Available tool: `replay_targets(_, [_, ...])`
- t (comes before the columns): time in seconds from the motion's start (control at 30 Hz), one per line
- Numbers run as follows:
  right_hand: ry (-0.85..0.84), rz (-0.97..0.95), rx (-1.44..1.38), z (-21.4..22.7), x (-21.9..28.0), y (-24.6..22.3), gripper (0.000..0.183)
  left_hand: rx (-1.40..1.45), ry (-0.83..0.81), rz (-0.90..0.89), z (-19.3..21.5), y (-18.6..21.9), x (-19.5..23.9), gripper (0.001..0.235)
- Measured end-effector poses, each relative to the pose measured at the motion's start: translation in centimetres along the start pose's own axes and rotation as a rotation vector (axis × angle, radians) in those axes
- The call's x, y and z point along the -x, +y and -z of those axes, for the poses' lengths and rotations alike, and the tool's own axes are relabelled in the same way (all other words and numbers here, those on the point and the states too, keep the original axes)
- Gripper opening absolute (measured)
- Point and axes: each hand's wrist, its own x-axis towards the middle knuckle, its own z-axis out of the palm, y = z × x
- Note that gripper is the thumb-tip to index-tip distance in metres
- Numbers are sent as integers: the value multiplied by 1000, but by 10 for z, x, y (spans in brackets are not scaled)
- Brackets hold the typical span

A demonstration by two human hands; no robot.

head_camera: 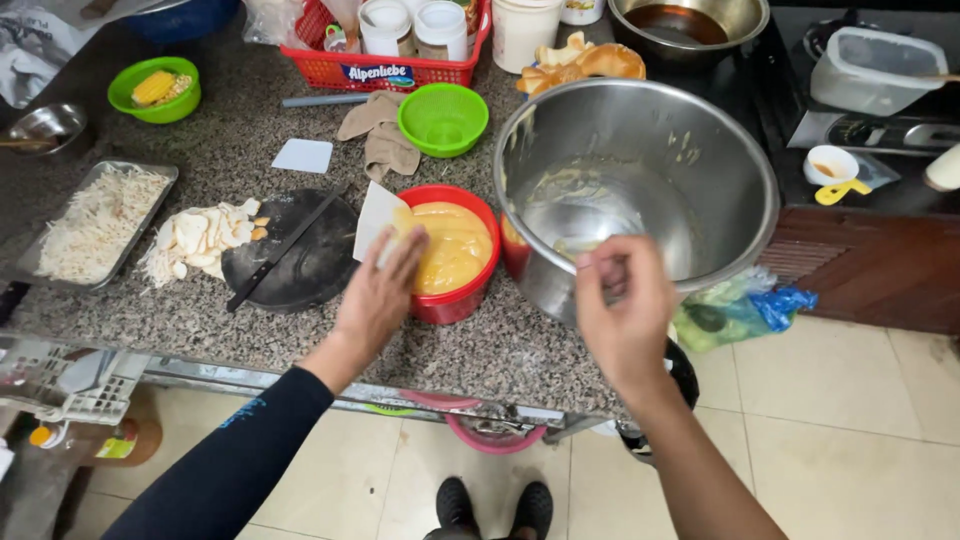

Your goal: Scrape batter from a large mixing bowl into a smaller container using a plastic scraper and then clean the mixing bowl with a sponge.

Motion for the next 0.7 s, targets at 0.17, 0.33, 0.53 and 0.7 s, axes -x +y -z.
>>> replay_targets(0.17, [-84, -39, -82, -28, 6, -10, 14, -72, 11, -98, -3, -6, 22, 57])
replay_targets(0.33, [-144, -51, -110, -48, 14, -14, 12, 44, -30, -175, 16, -36, 31, 48])
replay_targets(0.53, [-227, -194, -151, -57, 19, -13, 12, 1064, -125, 85, -36, -18, 18, 66])
replay_targets(0.7, [-70, -130, -68, -43, 3, -12, 11, 2077, -441, 464, -42, 13, 33, 74])
